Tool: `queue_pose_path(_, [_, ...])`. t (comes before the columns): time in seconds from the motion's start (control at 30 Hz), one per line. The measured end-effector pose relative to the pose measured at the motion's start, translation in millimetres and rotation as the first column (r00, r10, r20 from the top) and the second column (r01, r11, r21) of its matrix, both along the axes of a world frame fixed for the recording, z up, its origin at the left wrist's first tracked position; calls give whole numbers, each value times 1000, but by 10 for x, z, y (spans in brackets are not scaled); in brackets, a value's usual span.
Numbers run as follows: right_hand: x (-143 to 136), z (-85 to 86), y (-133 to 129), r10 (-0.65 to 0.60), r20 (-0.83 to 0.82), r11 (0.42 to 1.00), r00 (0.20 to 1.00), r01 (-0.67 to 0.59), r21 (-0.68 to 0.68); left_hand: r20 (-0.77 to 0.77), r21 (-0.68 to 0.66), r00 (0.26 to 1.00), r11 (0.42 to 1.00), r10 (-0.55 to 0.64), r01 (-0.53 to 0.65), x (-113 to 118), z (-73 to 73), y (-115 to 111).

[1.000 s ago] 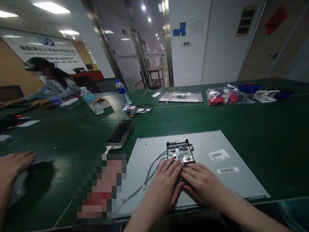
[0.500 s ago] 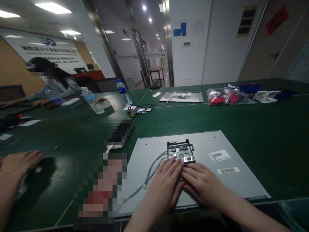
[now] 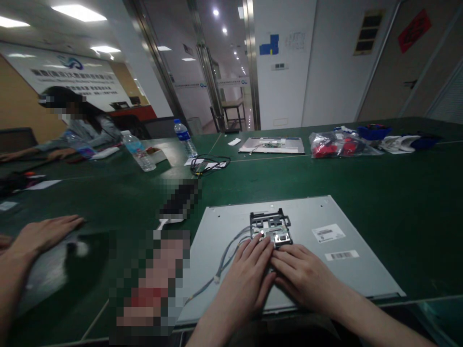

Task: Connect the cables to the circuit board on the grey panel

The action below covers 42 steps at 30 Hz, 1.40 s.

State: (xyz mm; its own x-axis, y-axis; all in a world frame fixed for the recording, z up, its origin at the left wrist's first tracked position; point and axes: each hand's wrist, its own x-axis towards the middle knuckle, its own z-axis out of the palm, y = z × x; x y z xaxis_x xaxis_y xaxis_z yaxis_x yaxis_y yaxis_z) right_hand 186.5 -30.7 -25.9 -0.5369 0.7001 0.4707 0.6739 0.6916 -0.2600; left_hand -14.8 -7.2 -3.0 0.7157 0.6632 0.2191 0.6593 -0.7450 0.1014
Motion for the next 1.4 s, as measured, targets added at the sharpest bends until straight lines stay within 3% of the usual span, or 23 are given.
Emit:
queue_pose_path(0.77, [6,-30,2,4,-30,988,1000,1,157,-6,-18,1000,1000,-9,9,-2,5,3])
queue_pose_path(1.4, [11,-46,6,5,-23,989,1000,-2,145,-21,-12,1000,1000,-19,19,-12,25,-5])
